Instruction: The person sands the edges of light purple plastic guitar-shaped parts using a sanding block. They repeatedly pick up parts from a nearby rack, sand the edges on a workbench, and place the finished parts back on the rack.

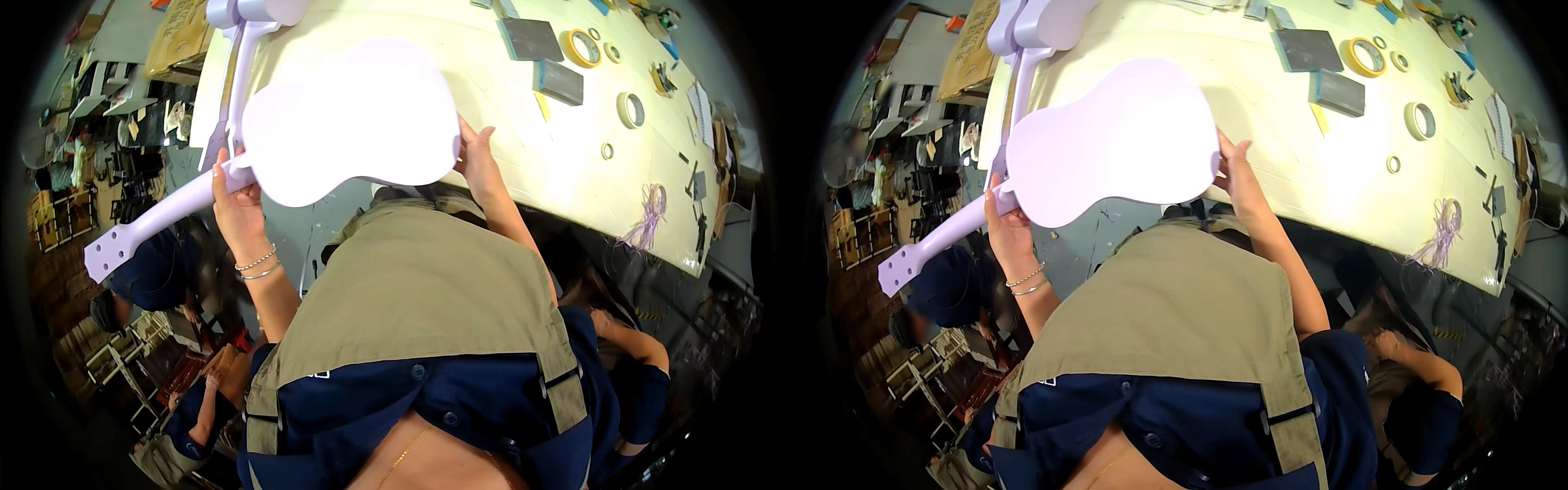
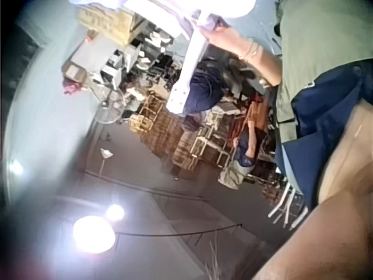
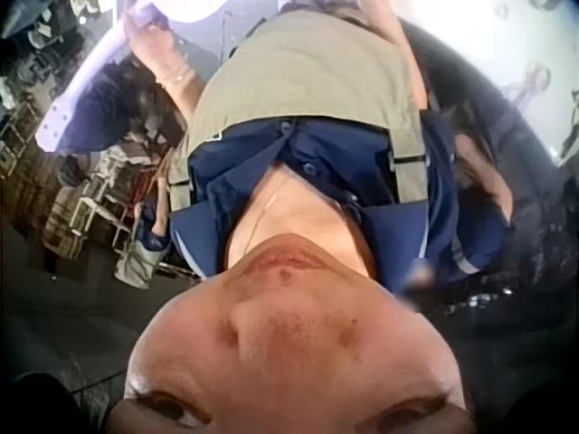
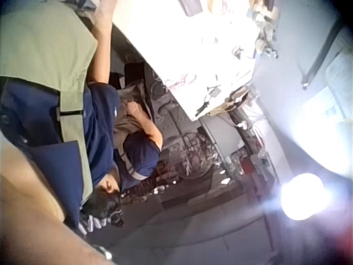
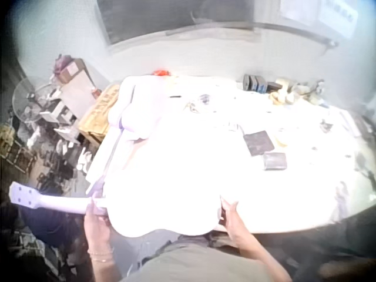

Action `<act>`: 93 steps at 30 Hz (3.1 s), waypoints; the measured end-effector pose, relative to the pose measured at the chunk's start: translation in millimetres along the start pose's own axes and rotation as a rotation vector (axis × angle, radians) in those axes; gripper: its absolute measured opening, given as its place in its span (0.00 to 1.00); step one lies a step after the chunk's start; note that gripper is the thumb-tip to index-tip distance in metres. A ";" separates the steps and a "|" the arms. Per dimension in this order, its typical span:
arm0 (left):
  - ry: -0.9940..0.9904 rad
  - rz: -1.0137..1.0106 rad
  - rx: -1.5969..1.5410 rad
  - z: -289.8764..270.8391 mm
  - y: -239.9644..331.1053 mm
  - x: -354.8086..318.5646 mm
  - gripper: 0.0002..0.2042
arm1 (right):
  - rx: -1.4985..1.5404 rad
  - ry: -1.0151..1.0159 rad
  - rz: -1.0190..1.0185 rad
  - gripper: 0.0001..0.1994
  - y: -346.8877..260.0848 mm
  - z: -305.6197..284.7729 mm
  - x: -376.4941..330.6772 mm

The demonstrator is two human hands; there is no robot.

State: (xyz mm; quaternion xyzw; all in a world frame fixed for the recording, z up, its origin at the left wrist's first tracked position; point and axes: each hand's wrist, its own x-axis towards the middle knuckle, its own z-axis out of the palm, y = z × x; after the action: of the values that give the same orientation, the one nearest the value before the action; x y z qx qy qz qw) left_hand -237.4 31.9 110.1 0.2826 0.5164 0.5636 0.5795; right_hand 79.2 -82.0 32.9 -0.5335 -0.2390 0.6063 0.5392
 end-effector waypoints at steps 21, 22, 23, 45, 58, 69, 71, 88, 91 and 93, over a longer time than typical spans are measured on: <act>-0.600 0.367 -0.164 57.8 12.4 -36.5 0.21 | -0.139 -0.062 -0.256 0.29 30.6 -54.5 16.6; -0.629 0.374 -0.130 58.0 12.9 -36.6 0.21 | -0.093 -0.045 -0.244 0.29 26.8 -53.8 17.3; -0.604 0.371 -0.157 59.7 12.8 -37.2 0.21 | -0.050 -0.031 -0.236 0.29 23.4 -53.4 17.8; -0.480 0.334 0.057 86.4 22.5 -50.7 0.38 | 0.364 0.111 -0.202 0.30 7.3 -35.4 1.5; -0.821 0.407 -0.301 107.6 89.2 -37.0 0.15 | 0.352 -0.039 0.361 0.41 11.8 -24.2 2.3; -0.394 0.574 0.091 132.3 78.6 -38.4 0.13 | 0.310 -0.195 0.169 0.47 2.7 -34.0 8.8; -0.376 0.563 0.110 134.2 77.9 -39.0 0.12 | 0.308 -0.195 0.163 0.47 1.5 -31.9 9.7; -0.690 0.964 0.082 184.7 95.1 -22.1 0.19 | -0.837 -0.116 -1.095 0.32 -171.1 84.4 -7.9; -0.896 0.910 0.107 211.8 92.8 -24.1 0.19 | -0.924 -0.210 -1.073 0.34 -189.8 114.1 3.8; -0.918 0.937 0.185 217.2 92.2 -22.5 0.22 | -0.754 -0.398 -0.703 0.34 -201.3 120.7 12.0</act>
State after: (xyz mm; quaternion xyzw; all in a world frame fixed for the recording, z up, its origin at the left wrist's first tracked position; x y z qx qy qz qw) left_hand -67.7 84.8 267.0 0.7374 0.0859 0.5317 0.4076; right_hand 52.1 24.6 240.6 -0.4526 -0.7006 0.3514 0.4252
